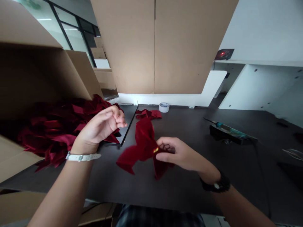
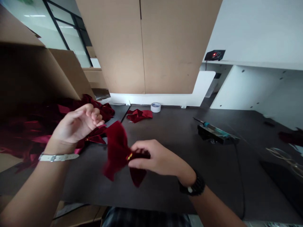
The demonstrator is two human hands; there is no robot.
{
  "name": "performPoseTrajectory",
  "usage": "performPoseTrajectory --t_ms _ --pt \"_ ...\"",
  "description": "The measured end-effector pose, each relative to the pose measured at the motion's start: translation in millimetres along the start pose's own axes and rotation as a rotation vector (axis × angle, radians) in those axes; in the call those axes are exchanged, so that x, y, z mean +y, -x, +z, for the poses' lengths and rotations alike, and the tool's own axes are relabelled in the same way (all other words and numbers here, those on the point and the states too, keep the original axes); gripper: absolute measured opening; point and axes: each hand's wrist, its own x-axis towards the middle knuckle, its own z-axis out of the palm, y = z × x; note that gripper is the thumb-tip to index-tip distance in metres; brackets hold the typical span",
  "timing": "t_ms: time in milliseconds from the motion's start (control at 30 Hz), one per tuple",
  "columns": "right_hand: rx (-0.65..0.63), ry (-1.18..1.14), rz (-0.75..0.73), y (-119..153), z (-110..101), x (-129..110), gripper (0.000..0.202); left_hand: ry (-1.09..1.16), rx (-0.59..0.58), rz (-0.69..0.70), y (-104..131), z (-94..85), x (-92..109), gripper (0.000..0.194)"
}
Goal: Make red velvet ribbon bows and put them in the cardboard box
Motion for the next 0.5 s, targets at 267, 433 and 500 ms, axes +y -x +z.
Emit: performPoseTrajectory --t_ms 267,433,500 --pt "-0.756 0.032 -0.226 22.5 -9.0 -33.9 0.044 0.197 0.258 -0.042 -23.4 -9.0 -22.4 0.015" --pt "-0.426 0.303 0.073 1.6 -38.9 34.2 0.029 -0.184 0.281 -0.28 -35.3 -19.2 -58.4 0.012" --pt "-0.296 0.486 0.078 -3.8 -50.0 61.5 0.025 -0.408 0.263 -0.349 -40.5 -22.6 -74.5 0.011"
